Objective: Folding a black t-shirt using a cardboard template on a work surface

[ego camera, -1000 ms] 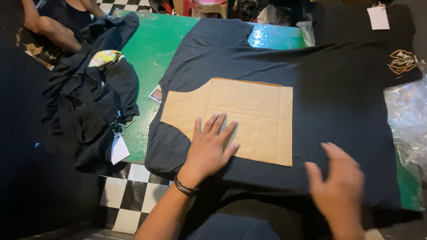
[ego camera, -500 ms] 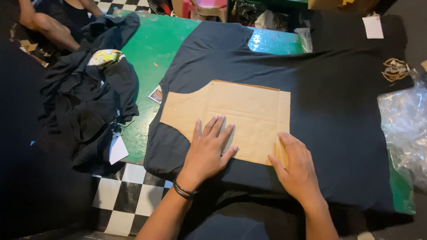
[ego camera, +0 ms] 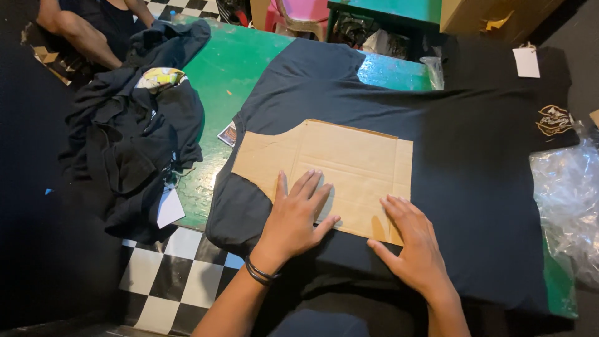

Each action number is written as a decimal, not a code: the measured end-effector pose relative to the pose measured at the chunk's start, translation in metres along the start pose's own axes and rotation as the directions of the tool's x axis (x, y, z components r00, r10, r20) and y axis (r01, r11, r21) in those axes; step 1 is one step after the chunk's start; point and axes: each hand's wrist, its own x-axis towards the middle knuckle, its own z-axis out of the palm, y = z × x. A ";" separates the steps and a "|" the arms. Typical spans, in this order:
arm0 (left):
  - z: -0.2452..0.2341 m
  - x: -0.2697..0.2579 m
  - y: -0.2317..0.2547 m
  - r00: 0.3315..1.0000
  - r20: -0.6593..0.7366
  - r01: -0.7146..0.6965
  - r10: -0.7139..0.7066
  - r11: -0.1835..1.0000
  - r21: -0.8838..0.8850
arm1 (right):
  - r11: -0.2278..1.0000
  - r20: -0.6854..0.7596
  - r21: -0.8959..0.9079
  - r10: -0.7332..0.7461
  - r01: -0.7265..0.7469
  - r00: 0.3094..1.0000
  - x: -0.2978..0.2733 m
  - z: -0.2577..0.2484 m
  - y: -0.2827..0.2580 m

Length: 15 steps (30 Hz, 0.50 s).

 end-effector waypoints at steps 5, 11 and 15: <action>0.004 -0.001 -0.002 1.000 0.017 0.016 -0.017 0.999 0.027 | 0.997 0.027 0.023 0.072 -0.072 0.997 0.000 0.000 -0.002; 0.006 -0.001 -0.003 1.000 0.017 0.016 -0.017 0.999 0.033 | 0.999 0.004 0.020 0.041 -0.041 0.999 -0.001 0.004 0.004; 0.006 -0.001 -0.003 1.000 0.012 0.016 -0.017 0.999 0.040 | 0.998 0.007 0.019 0.059 -0.059 0.998 -0.001 0.004 0.003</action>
